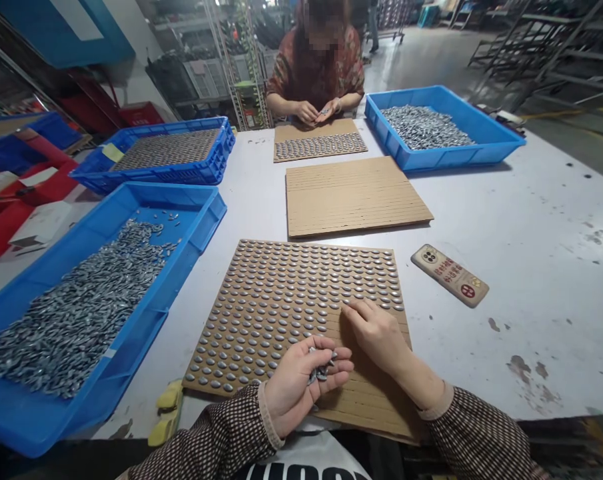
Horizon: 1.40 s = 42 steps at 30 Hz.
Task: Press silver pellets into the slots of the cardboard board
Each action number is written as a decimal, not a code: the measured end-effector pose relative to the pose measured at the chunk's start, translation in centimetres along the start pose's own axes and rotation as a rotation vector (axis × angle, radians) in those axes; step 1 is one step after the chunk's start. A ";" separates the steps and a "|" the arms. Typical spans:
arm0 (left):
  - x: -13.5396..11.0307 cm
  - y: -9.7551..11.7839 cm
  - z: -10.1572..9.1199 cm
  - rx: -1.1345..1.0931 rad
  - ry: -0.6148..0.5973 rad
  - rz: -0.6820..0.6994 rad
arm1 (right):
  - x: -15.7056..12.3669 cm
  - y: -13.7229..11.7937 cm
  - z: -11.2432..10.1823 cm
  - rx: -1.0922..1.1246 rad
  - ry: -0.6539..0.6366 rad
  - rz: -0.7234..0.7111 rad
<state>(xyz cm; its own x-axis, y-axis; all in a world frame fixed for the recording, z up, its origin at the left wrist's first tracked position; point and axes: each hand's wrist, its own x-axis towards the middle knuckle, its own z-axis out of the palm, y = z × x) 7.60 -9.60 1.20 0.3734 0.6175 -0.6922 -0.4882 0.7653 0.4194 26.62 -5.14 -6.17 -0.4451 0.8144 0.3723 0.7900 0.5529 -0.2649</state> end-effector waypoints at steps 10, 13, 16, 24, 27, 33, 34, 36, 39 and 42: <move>0.6 0.4 -0.2 -0.109 0.018 -0.008 | 0.4 -0.2 -0.7 -0.030 -0.014 0.000; 0.9 0.6 -0.1 -0.158 0.032 -0.011 | 0.3 -1.2 -1.8 0.159 0.057 0.088; 1.2 0.7 -0.1 -0.183 0.001 0.010 | 0.2 -2.8 -3.3 0.369 0.038 0.105; 1.2 0.3 0.8 -0.121 -0.071 0.074 | -0.1 -4.2 -4.2 0.345 -0.079 -0.025; 1.3 0.2 1.0 -0.115 -0.067 0.049 | -0.4 -3.9 -4.2 0.417 -0.072 0.034; 1.3 1.0 1.1 -0.056 0.038 -0.083 | -2.1 -2.6 -4.3 0.959 -0.055 0.618; 1.2 1.4 1.1 -0.042 0.036 -0.095 | -2.5 -2.3 -4.1 1.042 -0.047 0.728; 0.8 2.2 1.2 -0.040 -0.001 -0.077 | -3.1 -1.9 -3.8 1.173 -0.026 0.883; 0.4 2.6 1.1 -0.113 -0.074 -0.012 | -3.4 -1.4 -3.4 1.276 0.042 0.981; 0.5 2.0 0.9 -0.222 -0.045 -0.038 | -3.1 -1.4 -3.4 1.323 0.093 1.022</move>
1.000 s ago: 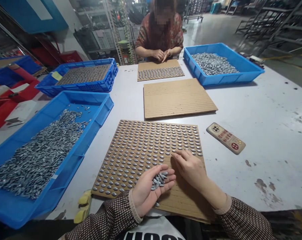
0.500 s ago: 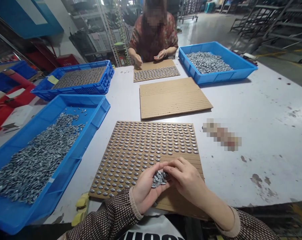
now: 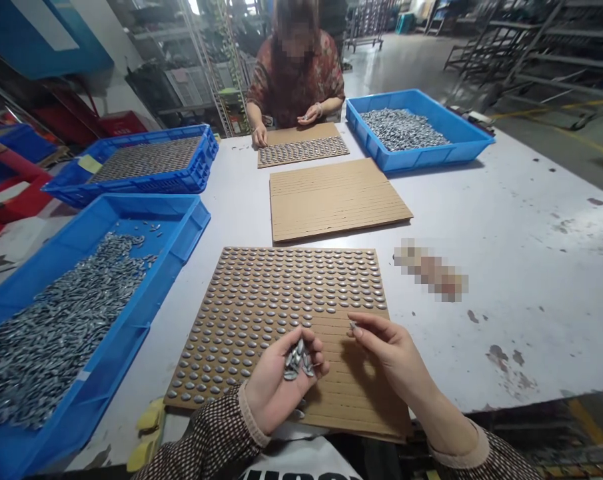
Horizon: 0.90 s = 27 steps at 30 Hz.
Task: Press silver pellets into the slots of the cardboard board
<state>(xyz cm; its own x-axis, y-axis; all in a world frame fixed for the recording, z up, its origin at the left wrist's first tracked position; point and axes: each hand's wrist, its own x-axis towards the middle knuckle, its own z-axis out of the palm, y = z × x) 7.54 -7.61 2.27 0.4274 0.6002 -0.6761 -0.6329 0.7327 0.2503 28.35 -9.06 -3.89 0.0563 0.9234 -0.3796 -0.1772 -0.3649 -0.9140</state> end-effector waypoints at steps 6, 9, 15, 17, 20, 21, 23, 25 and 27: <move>-0.4 0.3 0.2 -0.055 -0.052 -0.013 | -0.2 -0.8 0.7 -0.086 -0.091 -0.027; -0.4 0.5 0.0 -0.067 -0.028 0.019 | -0.1 -0.9 0.5 -0.222 -0.074 -0.154; -0.2 0.4 -0.2 -0.103 -0.057 -0.029 | 1.1 -0.2 -0.3 -0.577 0.048 -0.394; -0.1 0.2 -0.2 -0.135 -0.058 0.016 | 1.6 0.0 -0.2 -0.642 0.040 -0.396; 0.1 -0.2 -0.3 -0.170 -0.014 -0.027 | 2.4 0.2 0.0 -0.772 0.033 -0.478; 0.1 -0.3 -0.4 -0.166 -0.019 -0.049 | 2.7 0.3 0.1 -0.823 0.032 -0.532; 0.1 -0.4 -0.5 -0.151 -0.030 -0.074 | 3.2 0.4 0.2 -0.924 0.015 -0.647; 0.0 -0.4 -0.6 -0.140 -0.012 -0.087 | 3.6 0.6 0.2 -1.006 -0.014 -0.738; 0.0 -0.3 -0.5 -0.136 0.013 -0.101 | 4.0 0.9 0.1 -1.076 -0.018 -0.804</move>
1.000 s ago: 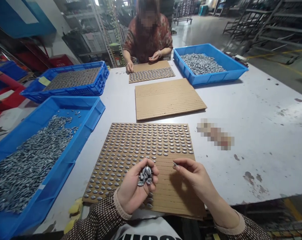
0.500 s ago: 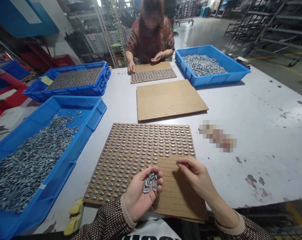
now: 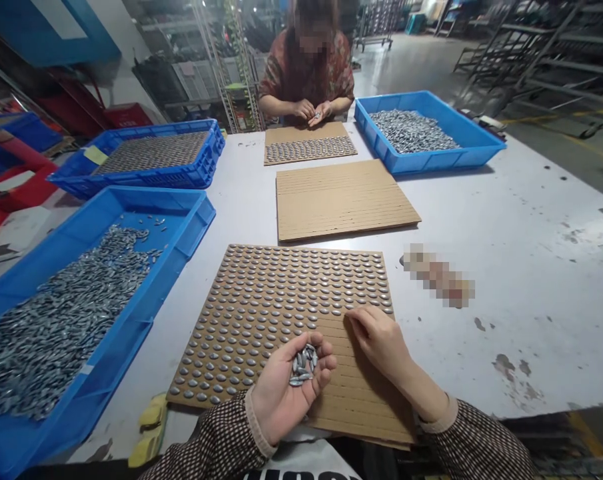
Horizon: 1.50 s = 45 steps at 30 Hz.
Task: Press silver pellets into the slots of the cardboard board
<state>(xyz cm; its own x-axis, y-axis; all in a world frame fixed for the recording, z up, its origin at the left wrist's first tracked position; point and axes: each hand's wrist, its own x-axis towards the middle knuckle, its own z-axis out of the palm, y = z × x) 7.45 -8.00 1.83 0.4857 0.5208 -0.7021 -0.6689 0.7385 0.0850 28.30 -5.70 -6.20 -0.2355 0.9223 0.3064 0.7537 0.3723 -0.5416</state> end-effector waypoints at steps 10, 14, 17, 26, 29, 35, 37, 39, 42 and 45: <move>0.4 -0.9 -0.6 0.180 0.006 0.062 | 0.0 0.4 0.1 -0.275 0.021 -0.170; 0.3 -1.2 -0.6 0.257 -0.006 0.112 | 0.0 0.4 -0.2 -0.273 -0.045 -0.165; 0.2 -1.3 -0.4 0.300 -0.040 0.117 | 0.0 -0.5 -1.0 -0.103 -0.048 -0.079; 1.4 -2.0 -0.5 0.348 0.060 0.234 | -1.9 -6.1 -3.4 0.617 -0.158 0.372; 1.7 -2.3 -0.3 0.391 0.045 0.250 | -2.7 -6.2 -3.0 0.736 -0.179 0.453; 2.5 -3.0 0.0 0.477 -0.014 0.248 | -3.3 -5.2 -3.0 0.716 -0.172 0.489; 2.7 -3.1 0.0 0.470 -0.012 0.245 | -3.2 -4.7 -3.2 0.683 -0.201 0.445; 2.8 -3.1 0.2 0.450 0.007 0.235 | -2.9 -3.9 -3.4 0.617 -0.202 0.388; 2.6 -3.0 0.5 0.407 0.089 0.222 | -2.2 -1.9 -3.3 0.395 -0.067 0.267; 2.2 -3.0 0.8 0.364 0.127 0.182 | -1.5 0.2 -2.6 0.172 0.037 0.116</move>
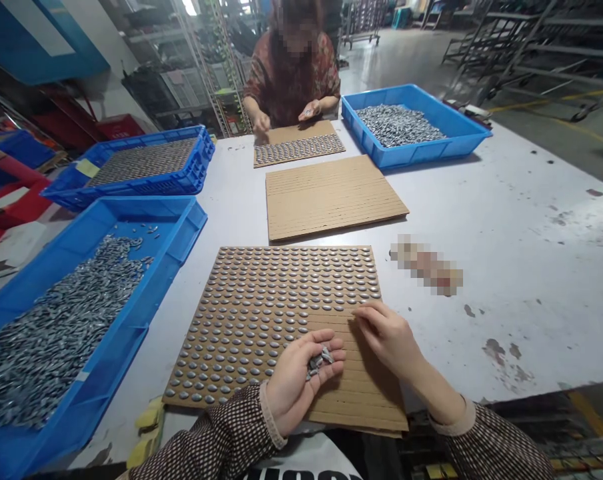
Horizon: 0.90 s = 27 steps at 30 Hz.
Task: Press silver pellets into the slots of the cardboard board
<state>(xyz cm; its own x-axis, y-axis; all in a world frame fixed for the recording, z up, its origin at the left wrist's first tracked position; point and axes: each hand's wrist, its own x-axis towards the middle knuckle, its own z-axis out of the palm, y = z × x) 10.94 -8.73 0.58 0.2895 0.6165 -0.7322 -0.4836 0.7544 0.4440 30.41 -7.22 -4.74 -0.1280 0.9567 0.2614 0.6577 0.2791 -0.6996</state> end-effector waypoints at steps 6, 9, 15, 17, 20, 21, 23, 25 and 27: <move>-0.4 -0.1 0.1 -0.011 -0.012 -0.024 | 0.6 2.2 1.1 -0.275 -0.052 -0.177; -0.5 -0.1 0.2 0.003 0.000 -0.021 | 0.7 2.2 1.1 -0.354 -0.107 -0.223; -0.7 0.0 0.0 -0.008 -0.017 -0.038 | 1.2 1.5 -0.2 -0.343 -0.090 -0.215; -0.7 0.1 -0.3 -0.020 -0.011 -0.038 | 1.7 2.5 -1.6 -0.404 0.000 -0.164; -0.7 0.3 -0.7 -0.017 -0.001 -0.035 | 2.9 5.9 -4.6 -0.632 0.100 0.001; -0.8 0.4 -0.8 -0.013 -0.001 -0.034 | 3.3 7.3 -5.6 -0.710 0.089 0.069; -0.9 0.4 -0.9 0.000 -0.004 -0.036 | 4.2 10.0 -7.2 -0.799 0.076 0.189; -1.1 0.4 -0.8 0.008 -0.006 -0.038 | 4.9 12.2 -8.1 -0.817 0.058 0.225; -1.2 0.4 -0.8 0.011 -0.008 -0.030 | 5.5 13.4 -8.3 -0.808 0.028 0.230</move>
<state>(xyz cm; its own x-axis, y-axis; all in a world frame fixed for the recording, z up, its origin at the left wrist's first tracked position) 9.73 -9.35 1.28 0.3105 0.5953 -0.7411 -0.4653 0.7750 0.4276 44.68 1.11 -7.22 0.0861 0.9772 0.1941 0.9958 -0.0781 -0.0485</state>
